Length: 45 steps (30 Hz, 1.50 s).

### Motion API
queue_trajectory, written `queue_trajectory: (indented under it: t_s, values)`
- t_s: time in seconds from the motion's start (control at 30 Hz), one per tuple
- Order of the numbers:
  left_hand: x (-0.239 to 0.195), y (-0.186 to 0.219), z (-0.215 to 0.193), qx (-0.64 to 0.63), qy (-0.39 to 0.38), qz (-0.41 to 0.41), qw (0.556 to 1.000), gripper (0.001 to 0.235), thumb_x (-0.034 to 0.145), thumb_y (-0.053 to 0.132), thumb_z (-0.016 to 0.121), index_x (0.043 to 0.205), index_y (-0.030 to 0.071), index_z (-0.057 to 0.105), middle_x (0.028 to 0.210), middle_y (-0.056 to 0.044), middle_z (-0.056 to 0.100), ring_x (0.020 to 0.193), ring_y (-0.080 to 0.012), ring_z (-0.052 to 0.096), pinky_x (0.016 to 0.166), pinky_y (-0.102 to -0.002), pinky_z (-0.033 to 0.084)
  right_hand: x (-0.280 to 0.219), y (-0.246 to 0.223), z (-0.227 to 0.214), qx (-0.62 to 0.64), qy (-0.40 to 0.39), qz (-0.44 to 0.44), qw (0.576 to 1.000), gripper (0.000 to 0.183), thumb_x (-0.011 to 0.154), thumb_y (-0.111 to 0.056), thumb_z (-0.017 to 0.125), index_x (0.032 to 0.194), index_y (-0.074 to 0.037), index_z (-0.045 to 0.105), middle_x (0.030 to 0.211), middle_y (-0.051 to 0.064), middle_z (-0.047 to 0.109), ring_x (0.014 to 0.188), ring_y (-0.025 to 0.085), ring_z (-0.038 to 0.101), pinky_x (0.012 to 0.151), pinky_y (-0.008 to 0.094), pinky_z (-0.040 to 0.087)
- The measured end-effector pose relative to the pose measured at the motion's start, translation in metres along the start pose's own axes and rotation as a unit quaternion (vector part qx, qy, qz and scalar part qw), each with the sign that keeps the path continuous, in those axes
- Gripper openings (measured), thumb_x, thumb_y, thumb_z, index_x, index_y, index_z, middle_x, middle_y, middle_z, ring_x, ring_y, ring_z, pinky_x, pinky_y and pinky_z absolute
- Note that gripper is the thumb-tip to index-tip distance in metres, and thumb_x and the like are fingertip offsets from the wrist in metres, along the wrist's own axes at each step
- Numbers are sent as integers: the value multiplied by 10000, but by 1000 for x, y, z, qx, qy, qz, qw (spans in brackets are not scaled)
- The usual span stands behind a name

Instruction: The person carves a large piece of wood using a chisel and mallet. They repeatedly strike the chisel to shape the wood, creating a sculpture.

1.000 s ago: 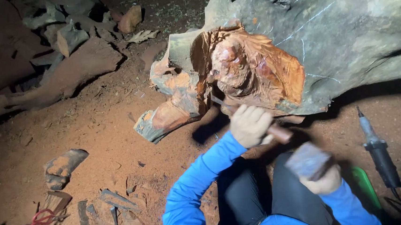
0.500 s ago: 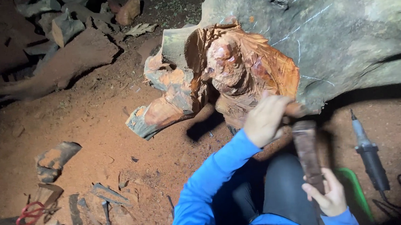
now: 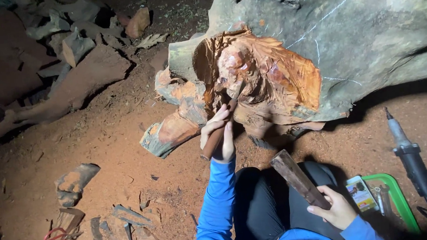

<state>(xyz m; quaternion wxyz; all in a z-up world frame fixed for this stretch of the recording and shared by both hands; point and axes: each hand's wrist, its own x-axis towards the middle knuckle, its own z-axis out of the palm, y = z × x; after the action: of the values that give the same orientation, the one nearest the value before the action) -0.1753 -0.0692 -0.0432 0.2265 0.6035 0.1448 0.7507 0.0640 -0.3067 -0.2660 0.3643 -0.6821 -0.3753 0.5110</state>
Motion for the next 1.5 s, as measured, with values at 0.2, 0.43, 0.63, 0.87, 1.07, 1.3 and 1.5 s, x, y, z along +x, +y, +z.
queue_trajectory:
  t_s: [0.2, 0.43, 0.63, 0.87, 1.07, 1.3, 1.5]
  values:
    - [-3, -18, 3, 26, 5, 15, 1000, 133, 961, -10, 680, 982, 71, 576, 1115, -225, 721, 1165, -380, 706, 1083, -509, 580, -4, 16, -1, -1, 26, -16, 1000, 444, 702, -163, 926, 1093, -83, 733, 600, 127, 720, 376, 221, 653, 435, 317, 506]
    - [-17, -26, 10, 79, -30, 106, 991, 69, 916, -41, 712, 944, -4, 661, 1078, -216, 723, 1072, -370, 738, 1005, -433, 631, -10, 0, 1, -217, 192, -223, 931, 708, 608, -438, 899, 1249, -227, 687, 906, -34, 833, 748, 148, 804, 776, 271, 609]
    - [-15, -14, 22, 132, -49, 168, 976, 65, 958, 37, 702, 946, -23, 681, 1050, -198, 724, 1024, -372, 744, 938, -418, 650, 0, -122, -2, -345, 253, -576, 697, 466, 695, -414, 720, 1086, -163, 748, 996, 63, 745, 795, 237, 660, 780, 409, 540]
    - [-17, -18, 16, 146, -56, 170, 973, 136, 963, 123, 723, 953, -12, 726, 1049, -168, 729, 1017, -351, 747, 939, -411, 654, -12, -192, 29, -338, 206, -629, 669, 90, 773, -227, 658, 776, -137, 652, 871, -12, 740, 634, 196, 589, 543, 350, 453]
    - [-35, -37, 11, 157, -67, 168, 971, 193, 843, -49, 837, 1007, -36, 735, 1081, -194, 730, 1057, -359, 734, 961, -401, 637, -6, -176, 36, -368, 259, -537, 714, 251, 692, -342, 775, 866, -190, 678, 684, 29, 529, 611, 273, 577, 583, 387, 494]
    - [-26, 38, 37, 53, -281, -3, 958, 283, 1084, 234, 539, 1073, 14, 716, 1255, -144, 701, 1250, -305, 652, 1207, -452, 466, -15, -139, 15, -244, 221, -495, 804, 348, 639, -271, 829, 932, -126, 710, 830, 46, 727, 718, 275, 690, 747, 365, 564]
    - [-47, 23, 65, 46, -286, 237, 927, 267, 916, 209, 783, 839, -17, 663, 819, -149, 675, 765, -256, 715, 948, -478, 642, -11, -21, -28, -273, 349, -535, 719, 337, 742, -237, 898, 997, -46, 789, 1071, 112, 763, 1052, 288, 726, 1092, 388, 516]
